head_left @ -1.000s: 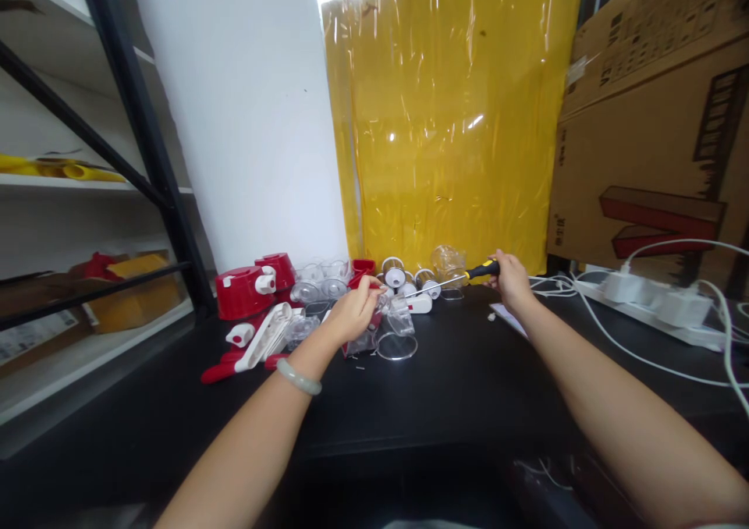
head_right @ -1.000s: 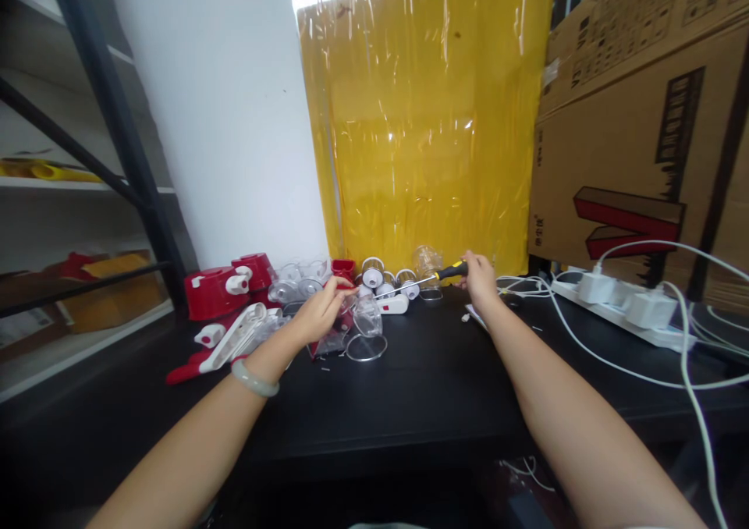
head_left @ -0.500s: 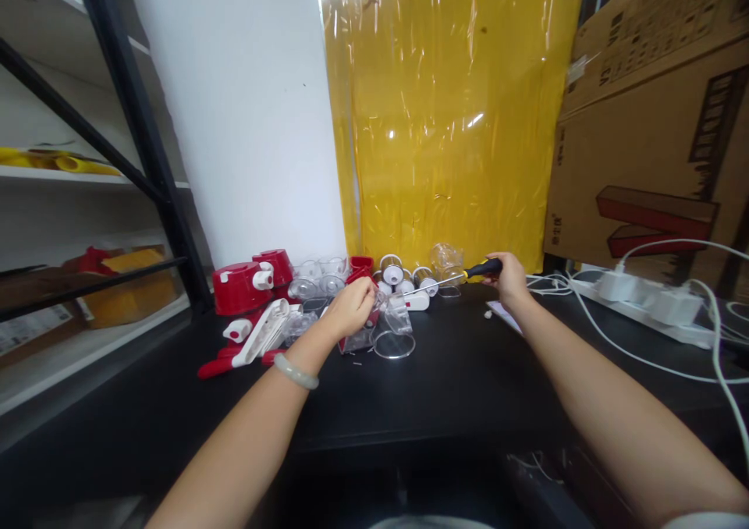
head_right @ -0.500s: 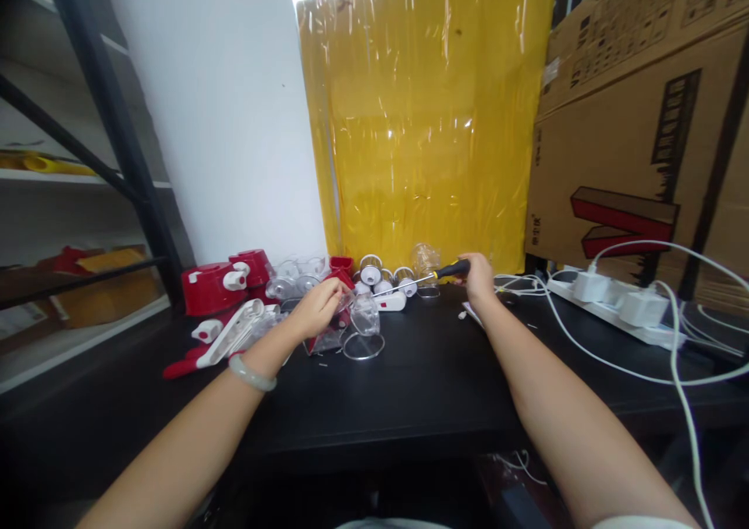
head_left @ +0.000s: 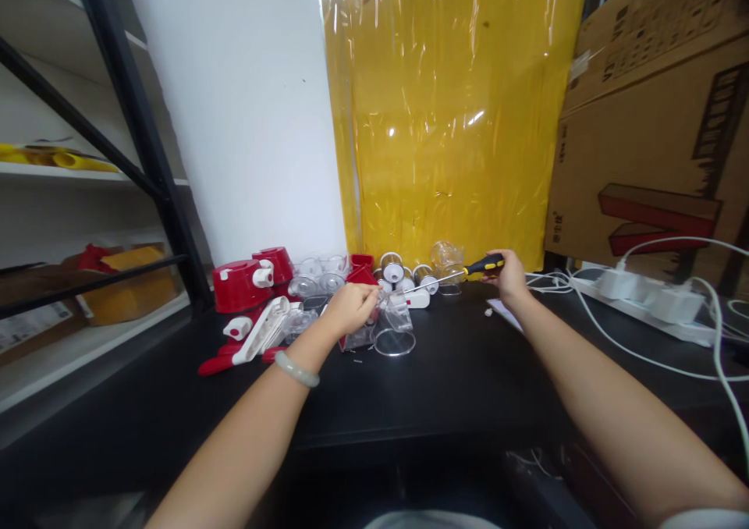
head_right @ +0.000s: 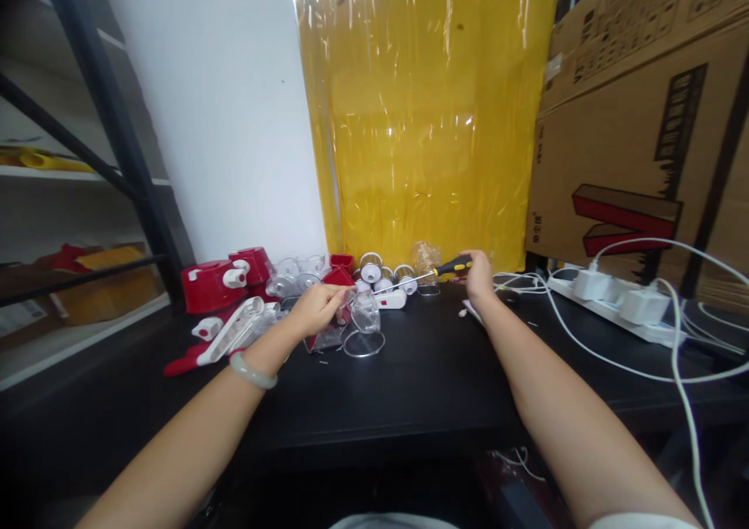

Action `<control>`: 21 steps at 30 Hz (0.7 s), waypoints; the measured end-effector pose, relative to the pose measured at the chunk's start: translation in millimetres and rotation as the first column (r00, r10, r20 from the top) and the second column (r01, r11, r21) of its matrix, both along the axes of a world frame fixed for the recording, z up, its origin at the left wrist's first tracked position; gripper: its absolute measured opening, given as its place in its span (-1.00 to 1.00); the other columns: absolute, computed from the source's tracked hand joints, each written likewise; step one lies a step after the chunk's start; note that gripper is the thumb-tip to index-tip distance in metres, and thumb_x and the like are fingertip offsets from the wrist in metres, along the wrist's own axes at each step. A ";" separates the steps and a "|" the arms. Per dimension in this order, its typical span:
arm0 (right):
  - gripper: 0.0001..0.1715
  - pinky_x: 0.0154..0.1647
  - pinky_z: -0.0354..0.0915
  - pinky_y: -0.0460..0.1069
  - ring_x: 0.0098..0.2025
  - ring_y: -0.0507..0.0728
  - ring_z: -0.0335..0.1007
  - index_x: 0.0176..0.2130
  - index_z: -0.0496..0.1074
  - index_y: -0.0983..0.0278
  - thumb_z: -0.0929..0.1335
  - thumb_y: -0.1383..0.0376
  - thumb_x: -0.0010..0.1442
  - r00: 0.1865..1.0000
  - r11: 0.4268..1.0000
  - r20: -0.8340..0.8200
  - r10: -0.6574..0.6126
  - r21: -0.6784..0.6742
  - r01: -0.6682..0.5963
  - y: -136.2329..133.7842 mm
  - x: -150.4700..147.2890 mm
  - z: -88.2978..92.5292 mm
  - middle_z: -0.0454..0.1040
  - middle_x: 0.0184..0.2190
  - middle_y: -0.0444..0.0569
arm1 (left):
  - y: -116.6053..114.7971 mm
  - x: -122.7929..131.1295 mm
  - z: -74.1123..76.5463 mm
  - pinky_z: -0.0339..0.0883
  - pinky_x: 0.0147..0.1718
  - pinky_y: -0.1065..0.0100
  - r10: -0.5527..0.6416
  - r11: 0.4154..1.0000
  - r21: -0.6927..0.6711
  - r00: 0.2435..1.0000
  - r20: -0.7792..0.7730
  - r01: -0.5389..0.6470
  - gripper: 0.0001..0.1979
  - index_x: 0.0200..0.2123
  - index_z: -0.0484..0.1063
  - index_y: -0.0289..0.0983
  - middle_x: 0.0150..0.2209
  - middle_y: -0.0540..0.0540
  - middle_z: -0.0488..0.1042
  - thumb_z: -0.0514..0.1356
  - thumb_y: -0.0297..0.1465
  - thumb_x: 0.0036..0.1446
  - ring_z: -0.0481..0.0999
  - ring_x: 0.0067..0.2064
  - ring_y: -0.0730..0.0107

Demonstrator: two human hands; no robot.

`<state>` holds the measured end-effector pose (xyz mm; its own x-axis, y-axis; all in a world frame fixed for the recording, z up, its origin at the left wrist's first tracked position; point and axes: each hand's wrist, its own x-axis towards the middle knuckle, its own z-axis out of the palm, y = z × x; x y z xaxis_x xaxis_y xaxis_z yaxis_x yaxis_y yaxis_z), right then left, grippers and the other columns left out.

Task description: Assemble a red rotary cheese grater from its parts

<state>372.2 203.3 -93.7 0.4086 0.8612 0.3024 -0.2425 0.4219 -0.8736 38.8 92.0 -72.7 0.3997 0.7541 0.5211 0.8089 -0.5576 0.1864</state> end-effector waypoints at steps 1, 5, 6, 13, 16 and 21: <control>-0.80 -0.66 0.30 -0.08 -0.66 0.00 0.28 -0.33 0.38 0.23 0.22 0.20 0.18 1.000 1.000 -0.016 0.023 0.001 -0.023 -0.6 0.4 0.9 0.36 -0.56 -0.19 | -0.9 0.3 1.1 0.41 0.04 0.19 -0.004 1.000 -0.002 1.000 -0.010 0.004 -0.47 -0.55 0.56 -0.23 -0.03 -0.11 0.64 -0.07 -0.30 0.35 0.58 0.08 0.12; -0.84 -0.67 0.27 -0.10 -0.67 -0.01 0.25 -0.35 0.39 0.24 0.26 0.25 0.10 0.996 0.997 -0.027 0.082 0.005 -0.082 -3.5 3.4 5.0 0.34 -0.58 -0.20 | -2.9 0.8 3.1 0.40 0.02 0.23 -0.032 0.999 -0.009 0.999 -0.042 0.031 -0.44 -0.54 0.58 -0.22 -0.03 -0.09 0.64 -0.09 -0.32 0.37 0.58 0.07 0.15; -0.85 -0.67 0.27 -0.10 -0.67 -0.01 0.24 -0.35 0.40 0.24 0.28 0.25 0.09 0.996 0.996 -0.012 0.091 0.003 -0.091 -4.0 4.7 5.8 0.33 -0.60 -0.20 | -3.0 0.8 3.1 0.40 0.02 0.23 -0.029 1.000 -0.008 0.999 -0.046 0.028 -0.46 -0.51 0.60 -0.23 -0.02 -0.09 0.64 -0.08 -0.32 0.38 0.58 0.06 0.16; -0.72 -0.65 0.28 -0.03 -0.80 -0.01 -0.03 -0.34 0.41 0.21 0.34 0.05 0.17 0.977 0.995 0.197 0.085 0.040 -0.094 -1.9 14.2 5.9 0.09 -0.83 -0.32 | -3.2 -0.4 2.3 0.40 0.00 0.21 -0.007 1.000 -0.002 0.996 -0.090 0.007 -0.47 -0.44 0.64 -0.23 0.05 -0.13 0.59 -0.01 -0.14 0.38 0.58 0.05 0.14; -0.65 -0.67 0.25 -0.05 -0.77 0.02 0.09 -0.33 0.42 0.23 0.26 0.03 0.24 0.972 0.996 0.216 0.088 0.005 -0.091 -0.6 15.8 6.1 0.18 -0.80 -0.24 | -4.5 -1.1 3.3 0.41 -0.06 0.21 0.004 1.000 -0.009 0.993 -0.114 -0.005 -0.50 -0.46 0.63 -0.23 0.03 -0.13 0.60 0.05 -0.11 0.34 0.59 -0.01 0.15; -0.75 -0.62 0.33 -0.06 -0.64 0.05 0.32 -0.32 0.44 0.25 0.23 0.20 0.17 0.986 0.995 0.131 0.099 -0.016 -0.097 -0.5 15.9 8.1 0.38 -0.63 -0.13 | -5.7 -1.3 4.5 0.41 -0.08 0.19 -0.016 1.000 -0.008 0.989 -0.149 0.015 -0.47 -0.48 0.63 -0.24 0.01 -0.15 0.59 0.05 -0.07 0.34 0.59 -0.08 0.18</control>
